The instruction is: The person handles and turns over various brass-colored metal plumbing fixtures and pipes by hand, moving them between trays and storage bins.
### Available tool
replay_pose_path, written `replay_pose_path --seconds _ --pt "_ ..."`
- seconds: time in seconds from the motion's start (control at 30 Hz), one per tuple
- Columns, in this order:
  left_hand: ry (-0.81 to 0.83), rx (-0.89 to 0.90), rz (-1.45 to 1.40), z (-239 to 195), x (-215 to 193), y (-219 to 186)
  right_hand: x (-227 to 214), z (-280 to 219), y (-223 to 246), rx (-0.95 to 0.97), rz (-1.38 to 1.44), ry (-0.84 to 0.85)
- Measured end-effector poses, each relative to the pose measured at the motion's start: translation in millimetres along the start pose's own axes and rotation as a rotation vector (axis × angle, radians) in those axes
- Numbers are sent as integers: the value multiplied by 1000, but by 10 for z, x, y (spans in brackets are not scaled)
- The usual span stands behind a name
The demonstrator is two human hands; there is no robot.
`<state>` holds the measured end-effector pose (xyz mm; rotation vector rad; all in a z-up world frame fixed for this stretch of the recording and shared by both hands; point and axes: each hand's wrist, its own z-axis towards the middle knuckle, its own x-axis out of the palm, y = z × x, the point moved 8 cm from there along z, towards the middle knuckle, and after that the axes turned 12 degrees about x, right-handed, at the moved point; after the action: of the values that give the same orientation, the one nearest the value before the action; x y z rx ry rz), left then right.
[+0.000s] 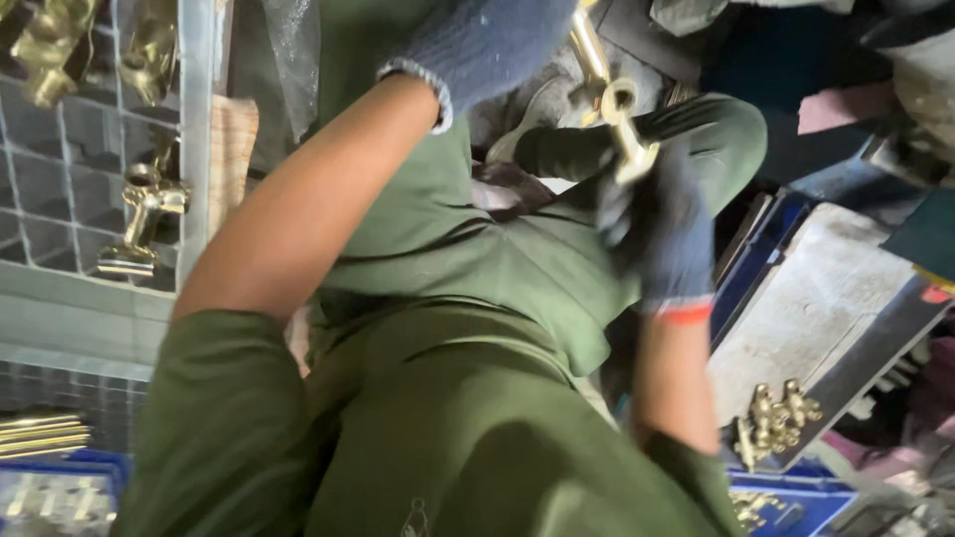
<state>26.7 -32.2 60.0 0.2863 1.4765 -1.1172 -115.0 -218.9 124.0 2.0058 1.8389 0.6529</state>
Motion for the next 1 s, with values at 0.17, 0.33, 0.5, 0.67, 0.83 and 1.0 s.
replay_pose_path --seconds 0.17,0.33,0.5,0.67,0.83,1.0 --pt "-331 298 -292 63 -734 -623 437 -625 -541 47 479 79" --pt "-493 400 -702 111 -1132 -826 589 -839 -633 194 765 275" --pt "-253 127 -837 200 -975 -819 779 -997 -676 278 857 519" --pt "-484 392 -519 211 -1180 -1006 841 -1034 -774 370 938 535" --pt "-147 152 -1078 446 -738 -953 607 -938 -821 45 529 201" --pt "-349 688 -955 582 -978 -1280 392 -1007 -853 -195 244 -111"
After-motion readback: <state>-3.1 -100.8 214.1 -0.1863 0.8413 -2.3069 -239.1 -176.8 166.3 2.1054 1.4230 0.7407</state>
